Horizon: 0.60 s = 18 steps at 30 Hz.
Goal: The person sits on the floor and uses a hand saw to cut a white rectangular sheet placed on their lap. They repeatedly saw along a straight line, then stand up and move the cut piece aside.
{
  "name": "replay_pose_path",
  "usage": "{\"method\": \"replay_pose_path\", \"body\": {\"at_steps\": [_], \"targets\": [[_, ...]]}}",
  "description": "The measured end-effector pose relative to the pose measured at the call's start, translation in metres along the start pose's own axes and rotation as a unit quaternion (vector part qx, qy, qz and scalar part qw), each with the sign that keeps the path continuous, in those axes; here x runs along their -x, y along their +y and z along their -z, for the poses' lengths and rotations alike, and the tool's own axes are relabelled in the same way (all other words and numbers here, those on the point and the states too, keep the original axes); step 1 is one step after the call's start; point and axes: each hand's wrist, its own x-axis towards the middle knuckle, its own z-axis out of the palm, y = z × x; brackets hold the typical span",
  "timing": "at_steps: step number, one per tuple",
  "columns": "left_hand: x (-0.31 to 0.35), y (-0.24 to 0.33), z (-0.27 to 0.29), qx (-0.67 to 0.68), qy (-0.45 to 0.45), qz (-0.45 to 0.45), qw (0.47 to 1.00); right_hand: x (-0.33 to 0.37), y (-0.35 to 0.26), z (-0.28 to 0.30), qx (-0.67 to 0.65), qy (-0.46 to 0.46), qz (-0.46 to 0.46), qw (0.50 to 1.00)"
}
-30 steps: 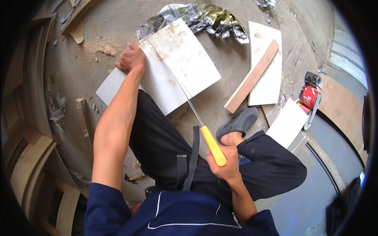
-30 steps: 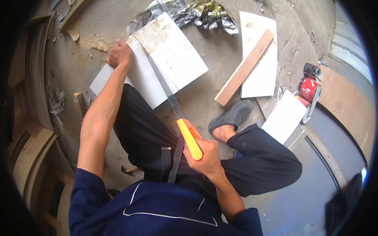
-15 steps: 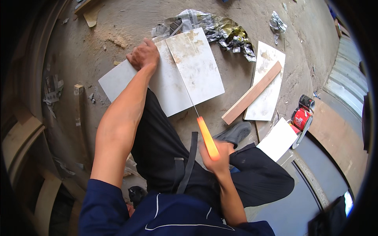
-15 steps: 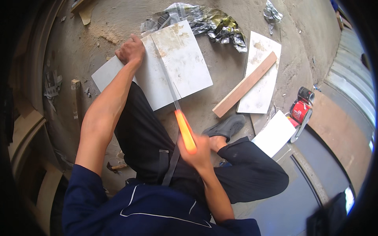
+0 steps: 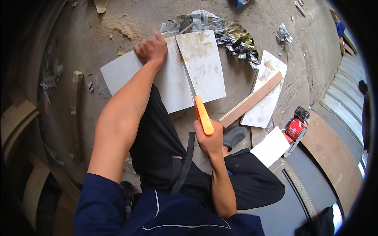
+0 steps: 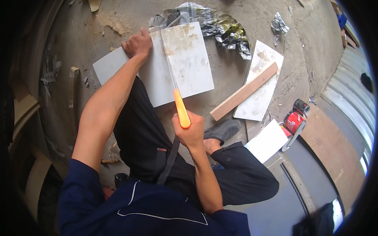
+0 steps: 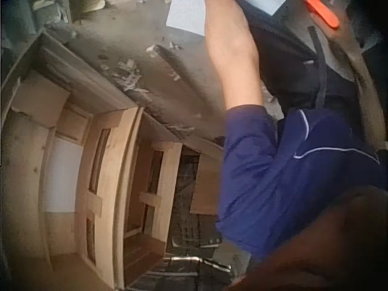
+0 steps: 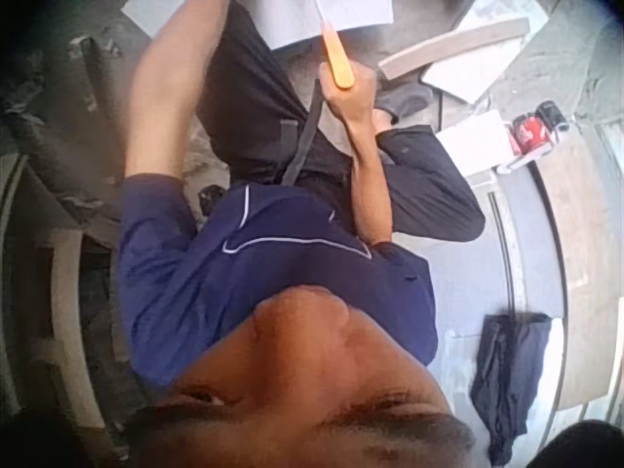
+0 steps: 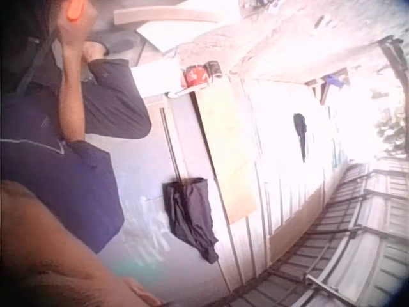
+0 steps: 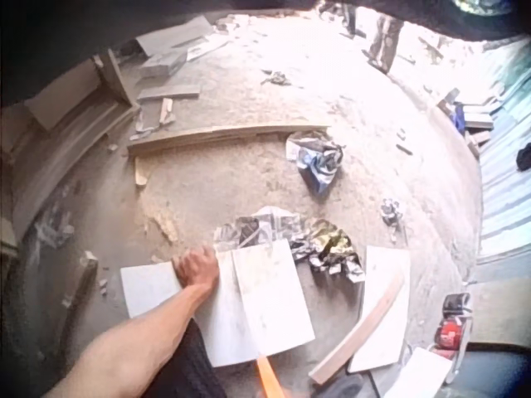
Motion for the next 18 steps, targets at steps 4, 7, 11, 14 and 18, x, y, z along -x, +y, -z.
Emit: {"method": "replay_pose_path", "body": {"at_steps": [4,7,11,14,18], "targets": [[0.009,-0.001,0.000,0.011,-0.005,-0.008,1.000,0.033,-0.010,0.005,0.045,0.009,0.030,0.998],[0.008,0.000,-0.005,0.008,0.020,-0.024,0.999,0.084,-0.015,0.031,0.035,0.016,-0.041,0.998],[0.002,-0.001,-0.001,0.005,0.001,-0.013,1.000,0.042,0.004,0.004,0.035,0.029,0.024,0.999],[-0.001,0.005,0.001,0.014,-0.004,-0.009,1.000,0.003,-0.001,-0.014,0.015,0.023,0.027,0.999],[0.004,0.005,-0.001,0.015,0.013,-0.020,1.000,0.031,-0.022,0.002,0.043,0.038,0.026,0.998]]}}
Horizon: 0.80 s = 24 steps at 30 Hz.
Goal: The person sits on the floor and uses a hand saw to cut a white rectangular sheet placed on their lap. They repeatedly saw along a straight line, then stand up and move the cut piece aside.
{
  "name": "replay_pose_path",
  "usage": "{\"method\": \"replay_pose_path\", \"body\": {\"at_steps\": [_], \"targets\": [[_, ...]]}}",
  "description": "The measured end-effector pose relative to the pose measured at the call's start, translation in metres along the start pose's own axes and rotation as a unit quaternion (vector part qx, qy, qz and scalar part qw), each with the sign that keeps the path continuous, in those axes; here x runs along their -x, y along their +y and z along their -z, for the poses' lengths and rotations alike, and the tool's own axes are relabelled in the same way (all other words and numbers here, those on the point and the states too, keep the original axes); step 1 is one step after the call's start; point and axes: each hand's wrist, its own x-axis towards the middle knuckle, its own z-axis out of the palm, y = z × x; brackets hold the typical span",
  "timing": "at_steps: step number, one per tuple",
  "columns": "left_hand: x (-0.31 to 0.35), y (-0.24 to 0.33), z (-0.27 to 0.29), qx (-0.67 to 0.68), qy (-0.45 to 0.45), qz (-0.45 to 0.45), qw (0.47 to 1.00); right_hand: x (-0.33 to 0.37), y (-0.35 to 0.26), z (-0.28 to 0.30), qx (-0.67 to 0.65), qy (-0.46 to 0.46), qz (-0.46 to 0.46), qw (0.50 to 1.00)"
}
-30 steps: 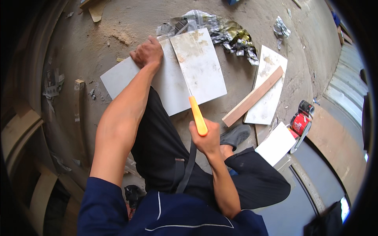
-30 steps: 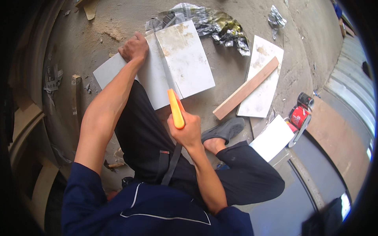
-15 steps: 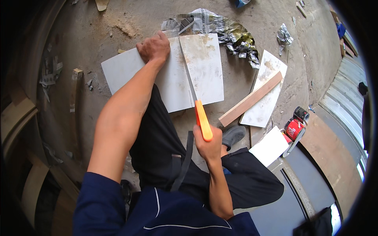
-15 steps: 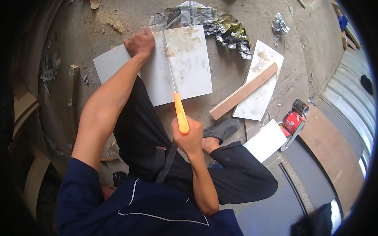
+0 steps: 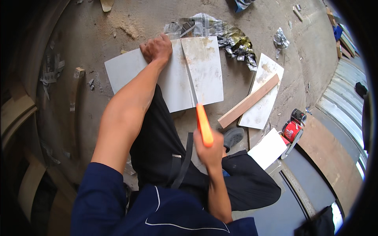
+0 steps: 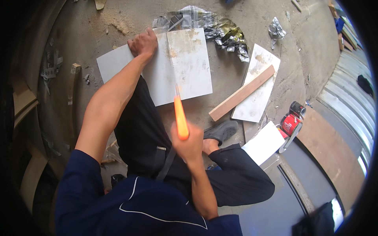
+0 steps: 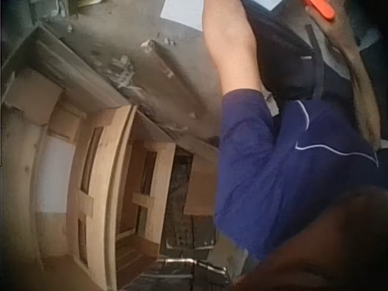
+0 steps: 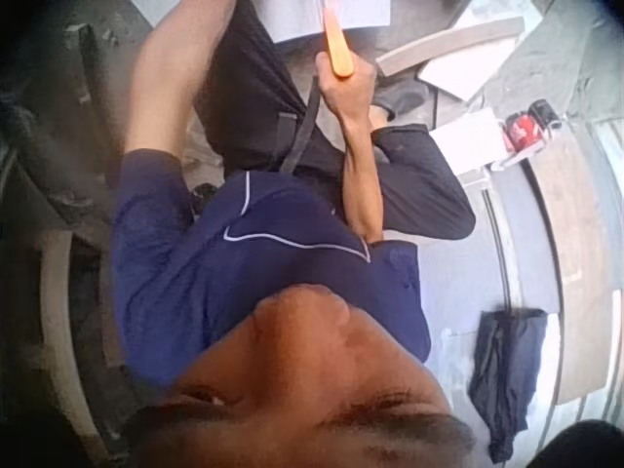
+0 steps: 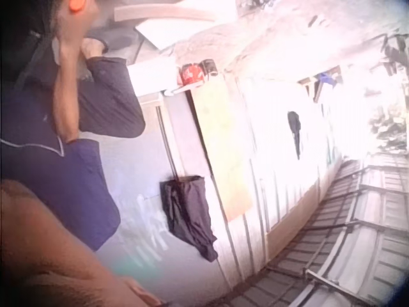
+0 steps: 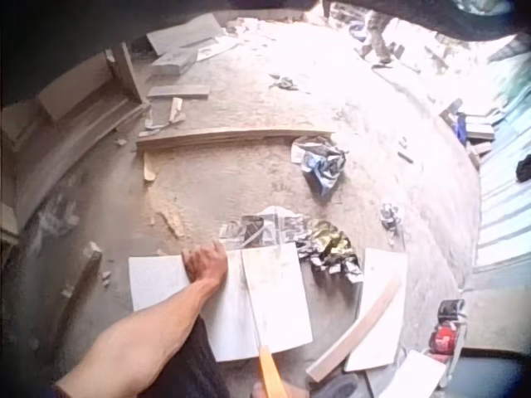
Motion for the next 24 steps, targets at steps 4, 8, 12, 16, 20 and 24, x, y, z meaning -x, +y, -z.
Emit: {"method": "replay_pose_path", "body": {"at_steps": [4,8,12,16,20,24], "targets": [[-0.001,-0.004,0.003,0.008,-0.009,0.002,1.000,0.047,0.005,0.020,0.005,-0.013,0.028,1.000],[0.002,0.000,0.005,-0.005,-0.032,-0.002,0.999,-0.020,0.026,-0.007,-0.028,-0.004,-0.018,0.999],[0.006,-0.001,0.008,-0.008,-0.039,0.003,0.999,0.000,0.020,-0.007,-0.014,0.000,0.013,1.000],[0.003,-0.005,-0.001,-0.020,0.007,-0.013,1.000,0.045,0.002,0.011,0.005,0.011,-0.004,1.000],[0.003,-0.001,0.004,-0.007,-0.050,-0.012,0.999,0.003,0.035,-0.010,-0.017,0.000,0.014,1.000],[0.007,-0.004,0.001,-0.014,-0.042,-0.002,0.999,-0.010,0.031,-0.019,-0.001,-0.003,0.031,1.000]]}}
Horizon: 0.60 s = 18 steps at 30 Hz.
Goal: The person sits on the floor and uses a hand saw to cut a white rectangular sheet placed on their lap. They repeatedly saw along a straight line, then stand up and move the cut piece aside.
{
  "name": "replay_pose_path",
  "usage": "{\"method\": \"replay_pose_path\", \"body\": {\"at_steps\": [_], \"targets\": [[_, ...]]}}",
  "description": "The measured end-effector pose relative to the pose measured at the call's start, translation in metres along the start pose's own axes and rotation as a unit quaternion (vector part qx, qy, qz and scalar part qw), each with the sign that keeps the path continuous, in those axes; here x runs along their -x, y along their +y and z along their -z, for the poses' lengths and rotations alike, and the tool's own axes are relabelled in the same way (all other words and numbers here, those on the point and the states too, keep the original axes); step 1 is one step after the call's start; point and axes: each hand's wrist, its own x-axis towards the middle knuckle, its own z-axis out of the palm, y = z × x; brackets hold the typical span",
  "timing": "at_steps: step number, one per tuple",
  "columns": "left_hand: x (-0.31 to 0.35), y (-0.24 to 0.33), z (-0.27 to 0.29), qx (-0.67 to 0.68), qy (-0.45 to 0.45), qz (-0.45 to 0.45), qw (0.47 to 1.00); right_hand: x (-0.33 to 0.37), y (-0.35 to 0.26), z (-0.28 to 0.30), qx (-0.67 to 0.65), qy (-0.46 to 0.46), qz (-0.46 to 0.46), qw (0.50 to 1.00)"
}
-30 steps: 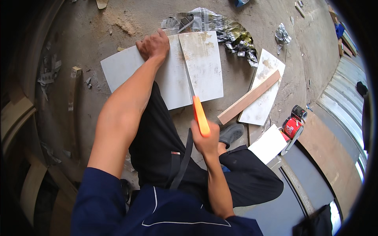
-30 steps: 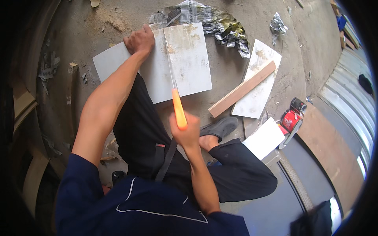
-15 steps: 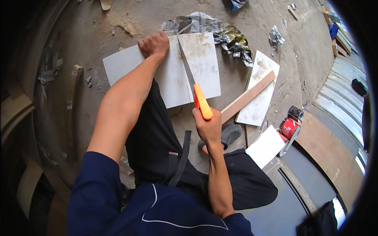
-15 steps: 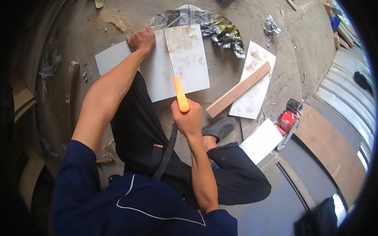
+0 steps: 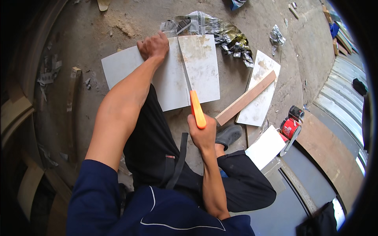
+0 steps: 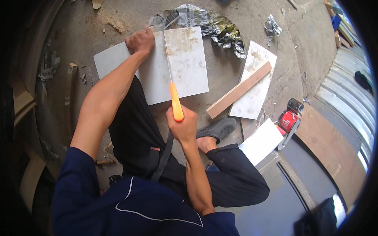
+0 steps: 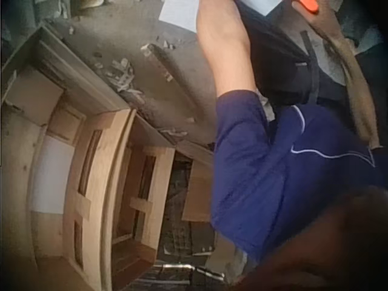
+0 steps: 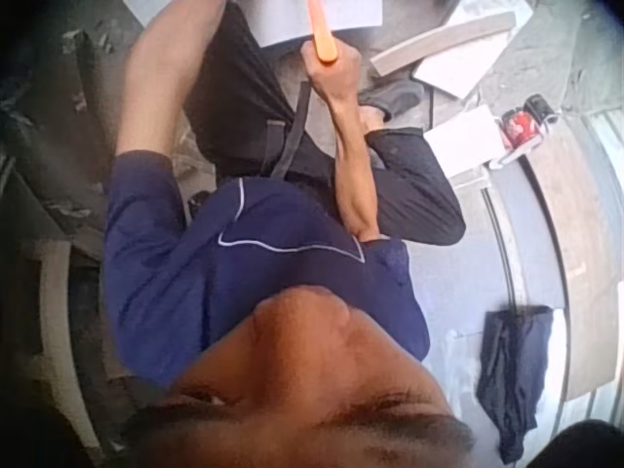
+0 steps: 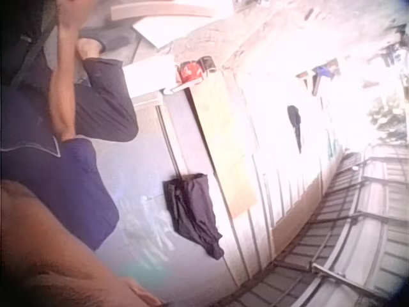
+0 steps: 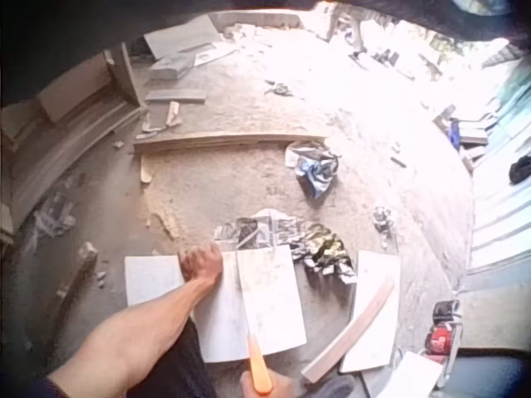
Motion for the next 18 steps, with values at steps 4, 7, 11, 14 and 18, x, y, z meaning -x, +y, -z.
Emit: {"method": "replay_pose_path", "body": {"at_steps": [4,7,11,14,18], "targets": [[0.000,-0.001,0.001,-0.003,-0.005,-0.007,1.000,0.086,-0.011,0.039,0.012,-0.019,-0.050,0.999],[-0.003,0.006,0.006,0.004,0.010,-0.020,1.000,0.070,0.006,0.034,0.015,-0.005,0.002,1.000],[-0.006,0.005,0.000,0.013,0.021,-0.003,1.000,-0.010,0.007,0.000,-0.008,0.014,-0.011,1.000],[-0.006,-0.001,-0.006,-0.013,0.015,-0.019,1.000,0.014,0.003,0.012,0.009,-0.006,-0.002,1.000],[0.000,0.004,-0.001,-0.004,0.050,-0.046,0.998,0.067,-0.001,0.035,0.013,0.014,0.025,1.000]]}}
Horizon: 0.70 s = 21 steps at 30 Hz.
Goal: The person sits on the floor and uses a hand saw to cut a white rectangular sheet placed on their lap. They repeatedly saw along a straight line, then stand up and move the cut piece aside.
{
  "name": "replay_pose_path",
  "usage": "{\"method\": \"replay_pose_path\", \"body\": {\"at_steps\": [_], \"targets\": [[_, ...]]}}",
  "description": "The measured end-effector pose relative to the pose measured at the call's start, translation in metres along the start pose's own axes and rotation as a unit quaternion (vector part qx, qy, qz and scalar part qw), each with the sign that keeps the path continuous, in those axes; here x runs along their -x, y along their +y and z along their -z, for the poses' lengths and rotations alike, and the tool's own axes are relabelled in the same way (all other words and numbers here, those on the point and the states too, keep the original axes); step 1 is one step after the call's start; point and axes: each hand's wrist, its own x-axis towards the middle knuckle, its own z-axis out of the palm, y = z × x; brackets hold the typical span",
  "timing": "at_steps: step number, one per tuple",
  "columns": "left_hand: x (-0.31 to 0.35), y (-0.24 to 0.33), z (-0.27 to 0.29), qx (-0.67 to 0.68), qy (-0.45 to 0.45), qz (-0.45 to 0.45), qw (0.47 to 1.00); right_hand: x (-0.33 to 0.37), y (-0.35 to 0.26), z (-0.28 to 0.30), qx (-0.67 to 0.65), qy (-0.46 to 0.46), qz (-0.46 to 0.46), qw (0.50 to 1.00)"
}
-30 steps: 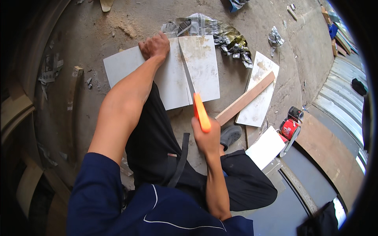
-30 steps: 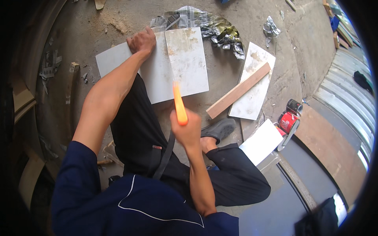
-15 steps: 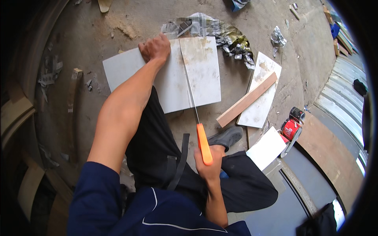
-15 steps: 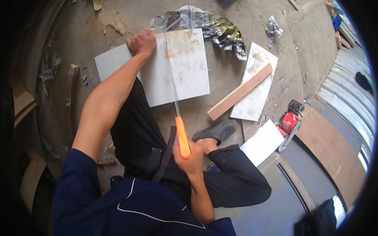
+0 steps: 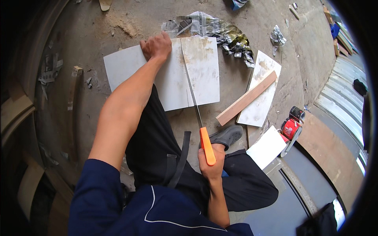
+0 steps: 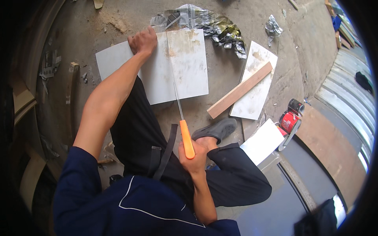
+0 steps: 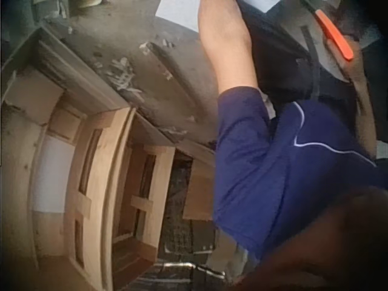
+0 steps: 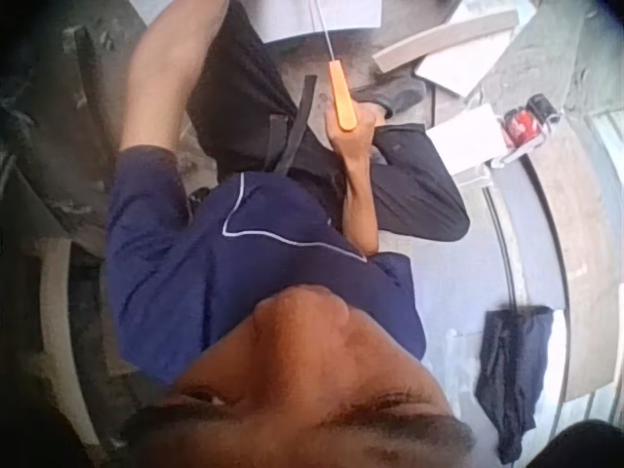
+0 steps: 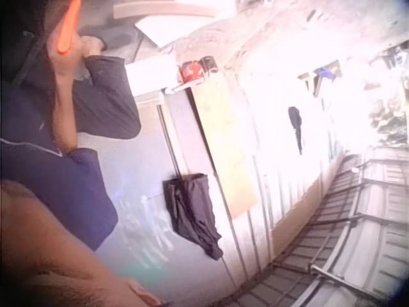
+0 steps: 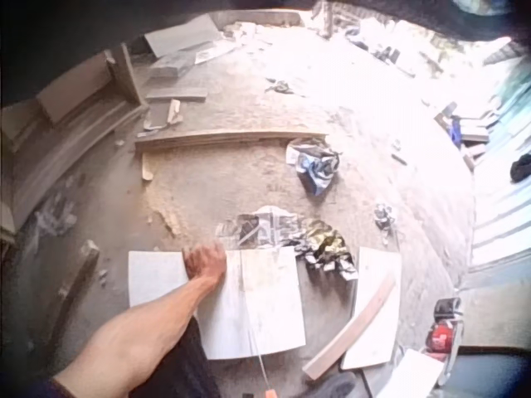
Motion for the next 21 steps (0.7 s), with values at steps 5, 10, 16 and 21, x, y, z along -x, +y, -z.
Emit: {"method": "replay_pose_path", "body": {"at_steps": [5,10,16,21], "targets": [[-0.003,-0.003,-0.002,0.032,0.000,0.014,0.999,-0.051,0.031,-0.035,-0.011,-0.018,-0.063,0.998],[-0.003,-0.003,-0.002,0.009,0.002,0.022,1.000,-0.003,-0.002,-0.015,-0.032,-0.006,-0.036,0.999],[0.000,0.000,-0.005,-0.004,0.008,0.004,1.000,-0.059,0.030,-0.038,-0.034,0.018,-0.056,0.998],[0.001,0.005,0.004,0.015,-0.049,-0.011,0.999,-0.068,0.016,-0.042,-0.057,0.016,-0.078,0.995]]}}
